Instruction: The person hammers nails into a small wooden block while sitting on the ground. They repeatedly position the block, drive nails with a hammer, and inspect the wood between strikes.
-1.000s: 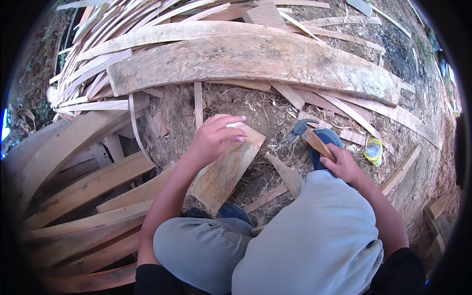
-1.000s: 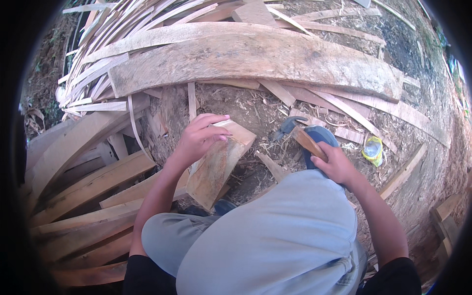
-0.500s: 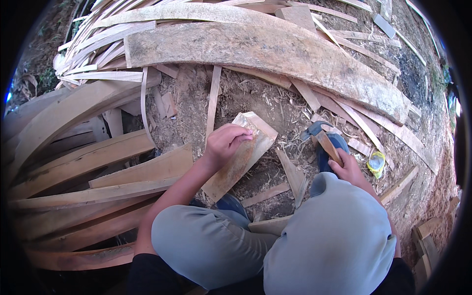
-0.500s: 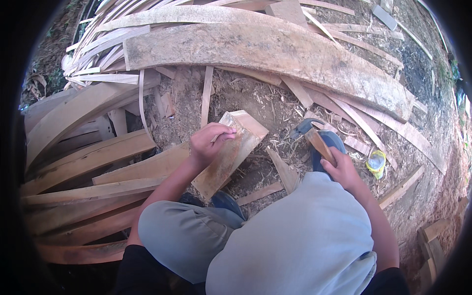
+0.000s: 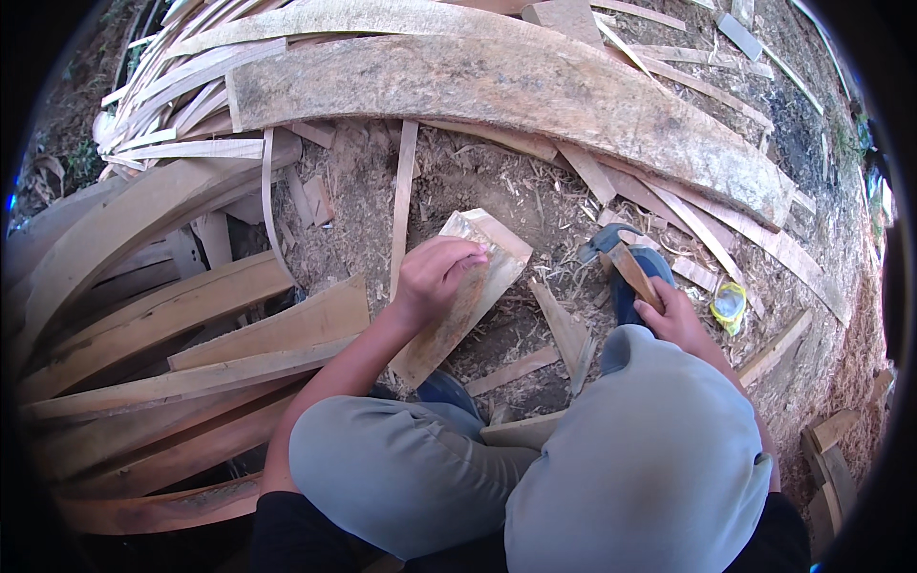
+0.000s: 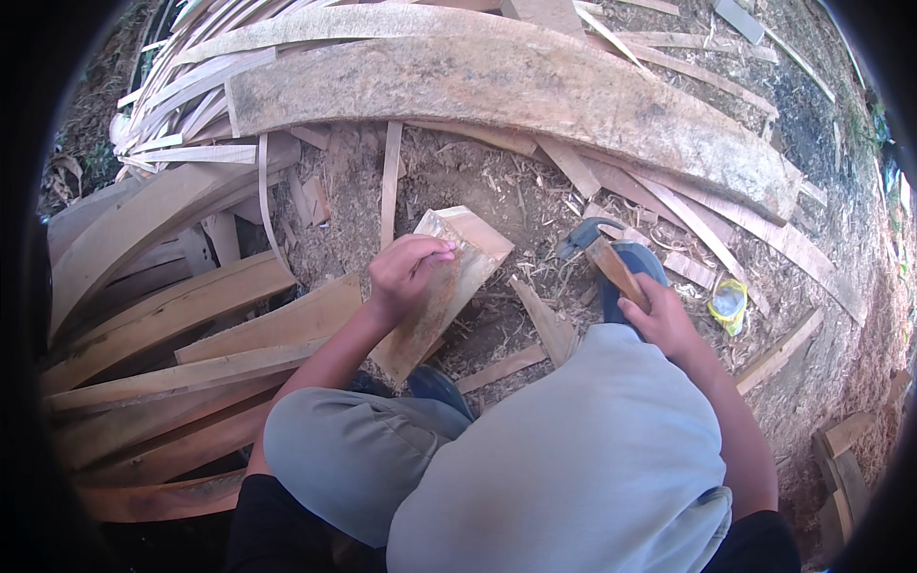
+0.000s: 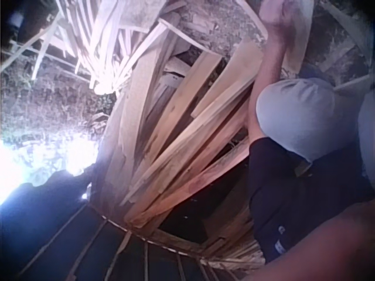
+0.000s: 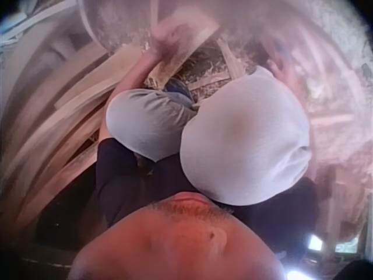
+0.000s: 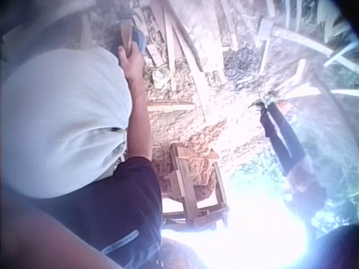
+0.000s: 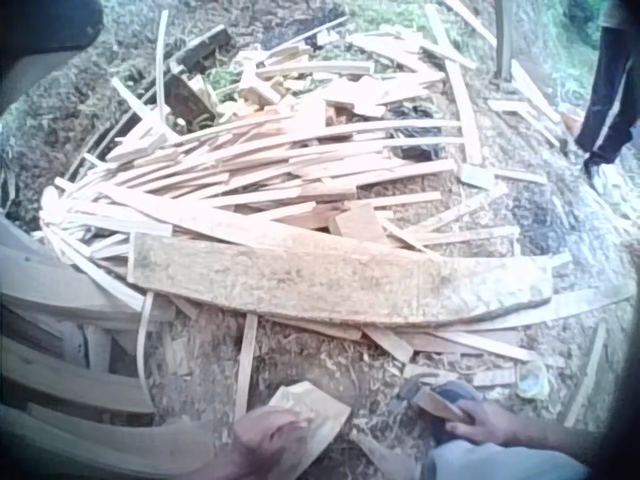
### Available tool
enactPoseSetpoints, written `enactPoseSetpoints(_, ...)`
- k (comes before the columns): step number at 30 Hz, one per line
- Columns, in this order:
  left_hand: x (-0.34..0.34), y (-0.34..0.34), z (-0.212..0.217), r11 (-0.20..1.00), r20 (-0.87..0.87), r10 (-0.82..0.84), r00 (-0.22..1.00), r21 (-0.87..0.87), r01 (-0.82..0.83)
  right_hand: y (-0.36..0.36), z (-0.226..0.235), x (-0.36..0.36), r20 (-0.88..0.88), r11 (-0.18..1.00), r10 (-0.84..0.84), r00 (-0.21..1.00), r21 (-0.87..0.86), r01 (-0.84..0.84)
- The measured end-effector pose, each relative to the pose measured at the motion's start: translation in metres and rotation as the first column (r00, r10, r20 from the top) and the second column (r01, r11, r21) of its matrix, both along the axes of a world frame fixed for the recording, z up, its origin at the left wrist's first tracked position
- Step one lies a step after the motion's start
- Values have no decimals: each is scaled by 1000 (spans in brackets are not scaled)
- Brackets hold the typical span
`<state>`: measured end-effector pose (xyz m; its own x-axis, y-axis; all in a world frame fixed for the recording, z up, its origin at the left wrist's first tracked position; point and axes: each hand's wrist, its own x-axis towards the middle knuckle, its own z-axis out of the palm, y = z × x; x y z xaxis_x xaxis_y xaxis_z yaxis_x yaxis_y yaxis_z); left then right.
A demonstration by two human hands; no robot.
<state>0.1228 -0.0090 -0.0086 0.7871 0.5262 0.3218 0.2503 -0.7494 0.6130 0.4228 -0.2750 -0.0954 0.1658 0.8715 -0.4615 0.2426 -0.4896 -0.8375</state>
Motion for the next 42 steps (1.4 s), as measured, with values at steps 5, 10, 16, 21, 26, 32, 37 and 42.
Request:
enactPoseSetpoints(5, -1, 3, 3, 999, -44, -29, 999, 13, 29, 5, 9, 1, -45, 998, 0, 999, -67, -3)
enactPoseSetpoints(10, -2, 7, -1, 996, -3, -81, 997, 38, 81, 4, 6, 3, -6, 999, 24, 1000, -35, -24)
enactPoseSetpoints(16, -1, 5, 2, 998, 11, -64, 998, 15, 64, 8, 16, 1, -55, 994, 0, 998, -105, -6)
enactPoseSetpoints(21, -5, 6, -1, 997, 1, -67, 998, 29, 67, 7, 12, 1, -40, 996, 4, 999, -91, -7)
enactPoseSetpoints(26, -6, 6, -1, 996, 2, -72, 997, 51, 71, 4, 7, -1, -37, 998, -15, 999, -56, 13)
enactPoseSetpoints(32, -3, -4, -1, 995, 34, 47, 998, -88, -44, 4, 9, -2, -46, 999, -31, 998, -46, 29)
enactPoseSetpoints(37, -6, -10, -3, 980, 79, 128, 989, -163, -114, 17, 43, -1, 71, 1000, -6, 997, -1, 6)
enactPoseSetpoints(42, -12, -9, -17, 976, 128, 151, 980, -175, -127, 59, 113, 0, 281, 998, 54, 958, 13, -60)
